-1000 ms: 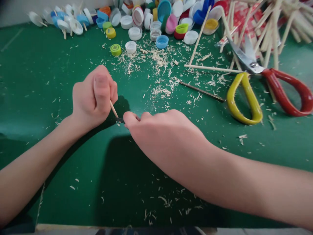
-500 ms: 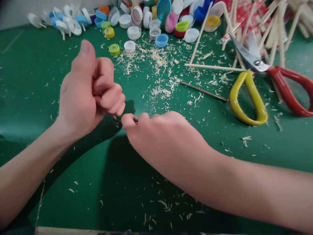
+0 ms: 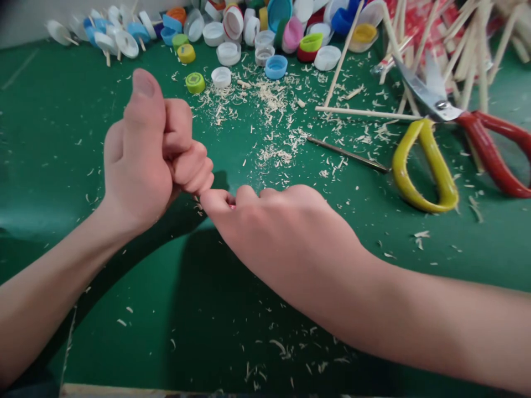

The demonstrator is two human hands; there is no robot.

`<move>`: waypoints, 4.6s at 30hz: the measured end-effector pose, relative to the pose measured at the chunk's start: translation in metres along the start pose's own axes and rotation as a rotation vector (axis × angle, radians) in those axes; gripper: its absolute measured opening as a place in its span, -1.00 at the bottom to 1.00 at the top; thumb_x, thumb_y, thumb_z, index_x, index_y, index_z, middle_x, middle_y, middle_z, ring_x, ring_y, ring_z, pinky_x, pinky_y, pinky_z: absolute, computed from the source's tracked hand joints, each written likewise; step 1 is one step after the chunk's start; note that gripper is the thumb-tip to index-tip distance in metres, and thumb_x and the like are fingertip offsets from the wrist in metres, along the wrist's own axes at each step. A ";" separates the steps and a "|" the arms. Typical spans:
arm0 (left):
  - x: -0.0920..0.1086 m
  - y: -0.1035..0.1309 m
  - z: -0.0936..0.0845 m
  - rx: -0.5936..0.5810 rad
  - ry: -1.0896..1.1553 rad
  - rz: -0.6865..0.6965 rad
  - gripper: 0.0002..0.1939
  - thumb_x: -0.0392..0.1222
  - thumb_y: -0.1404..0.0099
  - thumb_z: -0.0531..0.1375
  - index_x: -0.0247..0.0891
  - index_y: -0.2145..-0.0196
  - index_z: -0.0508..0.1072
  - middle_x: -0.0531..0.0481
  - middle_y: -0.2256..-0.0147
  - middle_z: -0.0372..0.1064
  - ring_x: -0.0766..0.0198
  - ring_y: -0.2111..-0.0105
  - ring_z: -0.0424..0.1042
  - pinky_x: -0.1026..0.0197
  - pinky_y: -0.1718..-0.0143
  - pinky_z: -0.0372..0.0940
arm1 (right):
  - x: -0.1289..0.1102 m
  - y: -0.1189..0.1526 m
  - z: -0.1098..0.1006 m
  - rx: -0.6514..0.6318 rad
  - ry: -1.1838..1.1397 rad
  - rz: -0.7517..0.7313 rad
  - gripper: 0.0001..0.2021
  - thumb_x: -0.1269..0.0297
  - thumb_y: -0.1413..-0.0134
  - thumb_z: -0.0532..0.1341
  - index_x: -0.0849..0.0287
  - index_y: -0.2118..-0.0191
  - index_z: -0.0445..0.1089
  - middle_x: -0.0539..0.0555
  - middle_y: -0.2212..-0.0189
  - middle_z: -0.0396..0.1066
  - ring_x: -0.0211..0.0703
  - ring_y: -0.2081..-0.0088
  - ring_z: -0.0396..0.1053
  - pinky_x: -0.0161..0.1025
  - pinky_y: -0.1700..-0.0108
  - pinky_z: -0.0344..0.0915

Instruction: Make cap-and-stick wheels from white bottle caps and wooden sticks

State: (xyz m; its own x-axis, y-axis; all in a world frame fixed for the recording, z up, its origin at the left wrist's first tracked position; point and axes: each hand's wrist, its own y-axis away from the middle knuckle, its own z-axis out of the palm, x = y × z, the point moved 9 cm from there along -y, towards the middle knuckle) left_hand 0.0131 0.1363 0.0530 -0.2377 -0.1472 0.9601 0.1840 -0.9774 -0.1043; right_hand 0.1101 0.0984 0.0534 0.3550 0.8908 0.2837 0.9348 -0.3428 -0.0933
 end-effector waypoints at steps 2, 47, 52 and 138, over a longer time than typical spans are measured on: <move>0.001 0.001 -0.001 0.007 -0.033 0.011 -0.45 0.01 -0.49 0.11 -0.15 0.62 0.06 0.20 0.67 -0.27 0.44 0.73 -0.06 0.29 0.66 -0.05 | -0.003 0.001 0.001 -0.021 -0.026 -0.036 -0.67 0.60 -0.14 -0.07 0.19 0.13 0.34 -0.06 0.59 0.17 -0.24 0.64 0.15 -0.24 0.50 -0.26; 0.003 0.006 0.001 -0.071 -0.185 0.070 -0.49 -0.09 -0.54 0.00 -0.14 0.61 0.10 0.12 0.66 0.00 0.35 0.70 -0.06 0.16 0.55 0.01 | -0.003 0.011 -0.003 -0.004 -0.065 -0.013 -0.65 0.62 -0.08 0.00 0.18 0.14 0.41 -0.03 0.56 0.29 -0.17 0.63 0.27 -0.21 0.49 -0.17; 0.007 0.006 -0.005 0.007 -0.184 0.095 -0.47 -0.03 -0.53 0.00 -0.13 0.62 0.07 0.13 0.67 -0.05 0.33 0.69 -0.03 0.15 0.54 0.00 | -0.006 0.008 -0.003 -0.036 -0.067 -0.093 -0.58 0.66 -0.05 -0.03 0.22 0.09 0.44 -0.02 0.55 0.31 -0.18 0.64 0.29 -0.23 0.53 -0.14; 0.002 -0.003 0.007 -0.032 0.104 -0.193 -0.39 -0.09 -0.58 -0.09 -0.17 0.67 -0.05 0.21 0.70 -0.37 0.56 0.77 -0.29 0.40 0.75 -0.27 | 0.008 0.000 0.005 -0.026 -0.057 -0.110 -0.60 0.59 -0.13 -0.06 0.11 0.04 0.35 -0.05 0.58 0.23 -0.23 0.65 0.04 -0.20 0.45 -0.27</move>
State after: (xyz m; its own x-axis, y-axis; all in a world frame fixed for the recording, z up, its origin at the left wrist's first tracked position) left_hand 0.0185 0.1399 0.0574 -0.3626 0.0295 0.9315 0.0962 -0.9930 0.0689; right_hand 0.1132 0.1074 0.0508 0.2512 0.9386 0.2364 0.9677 -0.2489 -0.0397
